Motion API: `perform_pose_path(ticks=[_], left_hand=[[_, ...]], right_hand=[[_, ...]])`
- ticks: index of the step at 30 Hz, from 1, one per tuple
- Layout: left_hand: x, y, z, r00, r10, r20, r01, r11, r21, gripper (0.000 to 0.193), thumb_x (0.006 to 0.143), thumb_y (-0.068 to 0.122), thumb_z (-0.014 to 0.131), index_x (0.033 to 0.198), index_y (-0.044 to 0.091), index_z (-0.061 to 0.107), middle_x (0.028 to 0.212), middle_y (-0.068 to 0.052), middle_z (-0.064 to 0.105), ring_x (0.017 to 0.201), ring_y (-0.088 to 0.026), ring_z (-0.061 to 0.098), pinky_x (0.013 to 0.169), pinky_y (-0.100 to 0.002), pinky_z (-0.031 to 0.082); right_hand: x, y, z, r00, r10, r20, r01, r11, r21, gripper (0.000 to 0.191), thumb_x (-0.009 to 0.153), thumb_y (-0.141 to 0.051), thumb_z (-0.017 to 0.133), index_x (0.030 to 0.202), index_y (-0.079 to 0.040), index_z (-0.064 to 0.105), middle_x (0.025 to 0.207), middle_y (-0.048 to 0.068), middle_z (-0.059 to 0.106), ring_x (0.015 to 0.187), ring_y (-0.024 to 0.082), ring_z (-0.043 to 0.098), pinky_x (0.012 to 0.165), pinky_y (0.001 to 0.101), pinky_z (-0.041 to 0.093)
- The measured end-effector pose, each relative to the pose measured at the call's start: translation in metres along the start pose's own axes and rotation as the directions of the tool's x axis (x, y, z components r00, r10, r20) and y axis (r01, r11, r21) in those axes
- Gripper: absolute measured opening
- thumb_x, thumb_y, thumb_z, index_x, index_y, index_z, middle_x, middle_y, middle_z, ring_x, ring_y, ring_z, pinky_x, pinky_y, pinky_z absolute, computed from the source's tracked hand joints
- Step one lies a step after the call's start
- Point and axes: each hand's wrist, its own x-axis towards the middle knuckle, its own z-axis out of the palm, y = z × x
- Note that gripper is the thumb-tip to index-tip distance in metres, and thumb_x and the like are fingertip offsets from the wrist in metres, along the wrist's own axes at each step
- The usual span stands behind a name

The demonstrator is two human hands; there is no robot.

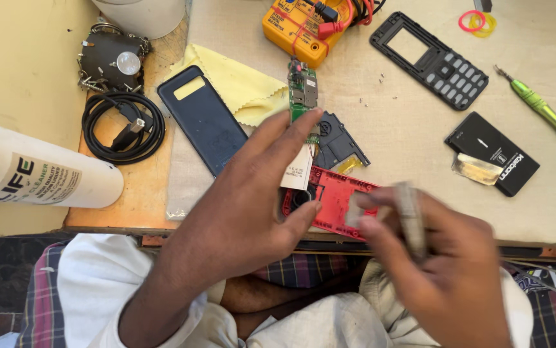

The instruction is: The person disassembles a red mobile phone by removing the back cover, battery, and internal components using a metal prying tool. They then connect a charging cable to a separate smartphone.

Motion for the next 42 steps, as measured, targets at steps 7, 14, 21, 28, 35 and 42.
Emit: perform_pose_path(ticks=[7, 14, 21, 28, 35, 42], left_hand=[[0.001, -0.009, -0.013, 0.998, -0.018, 0.056, 0.022, 0.998, -0.065, 0.089, 0.079, 0.015, 0.079, 0.155, -0.001, 0.038, 0.132, -0.025, 0.058, 0.126, -0.037, 0.060, 0.108, -0.040, 0.048], [0.004, -0.012, -0.016, 0.999, 0.019, 0.046, -0.016, 0.998, -0.057, 0.084, 0.080, 0.014, 0.078, 0.153, -0.004, 0.041, 0.129, -0.023, 0.059, 0.124, -0.034, 0.063, 0.108, -0.039, 0.049], [0.003, -0.021, -0.016, 0.989, -0.101, 0.112, 0.132, 0.938, -0.320, 0.076, 0.085, 0.009, 0.070, 0.155, -0.001, 0.042, 0.128, -0.018, 0.060, 0.118, -0.023, 0.068, 0.103, -0.032, 0.056], [0.004, -0.035, -0.010, 0.998, -0.036, 0.052, 0.059, 0.837, -0.544, 0.068, 0.094, 0.005, 0.070, 0.155, -0.004, 0.042, 0.151, -0.021, 0.053, 0.140, -0.022, 0.052, 0.119, -0.033, 0.042], [0.008, -0.035, -0.010, 0.998, -0.043, -0.040, 0.018, 0.876, -0.482, 0.060, 0.097, 0.006, 0.070, 0.152, -0.005, 0.048, 0.147, -0.017, 0.058, 0.135, -0.019, 0.056, 0.115, -0.031, 0.045], [0.015, -0.034, -0.015, 0.980, -0.199, 0.027, 0.167, 0.734, -0.658, 0.058, 0.097, 0.009, 0.068, 0.150, -0.003, 0.049, 0.110, -0.007, 0.070, 0.096, -0.007, 0.063, 0.083, -0.022, 0.056]], right_hand=[[0.015, -0.018, 0.022, 0.939, -0.313, 0.141, 0.341, 0.900, -0.271, 0.042, 0.078, -0.023, 0.082, 0.113, -0.001, 0.072, 0.086, 0.017, 0.075, 0.069, 0.032, 0.074, 0.061, 0.0382, 0.057], [0.016, -0.029, 0.031, 0.992, -0.071, 0.106, 0.110, 0.898, -0.426, 0.039, 0.083, -0.028, 0.080, 0.120, -0.013, 0.076, 0.088, 0.015, 0.077, 0.074, 0.034, 0.074, 0.066, 0.0419, 0.057], [0.022, -0.036, 0.034, 0.956, -0.273, 0.108, 0.293, 0.864, -0.409, 0.032, 0.082, -0.021, 0.079, 0.112, -0.010, 0.077, 0.094, 0.013, 0.078, 0.077, 0.033, 0.074, 0.066, 0.0407, 0.057], [0.020, -0.035, 0.022, 0.965, -0.183, 0.185, 0.248, 0.864, -0.438, 0.043, 0.082, -0.037, 0.082, 0.116, -0.012, 0.075, 0.092, 0.006, 0.076, 0.070, 0.027, 0.071, 0.063, 0.0381, 0.056], [0.013, -0.033, 0.015, 0.951, -0.174, 0.256, 0.302, 0.706, -0.640, 0.062, 0.068, -0.053, 0.084, 0.120, -0.021, 0.073, 0.111, 0.006, 0.064, 0.070, 0.027, 0.071, 0.056, 0.0423, 0.056], [0.018, -0.026, -0.002, 0.961, -0.131, 0.242, 0.269, 0.636, -0.723, 0.030, 0.081, -0.040, 0.082, 0.107, -0.026, 0.078, 0.124, -0.004, 0.066, 0.072, 0.023, 0.073, 0.059, 0.0405, 0.057]])
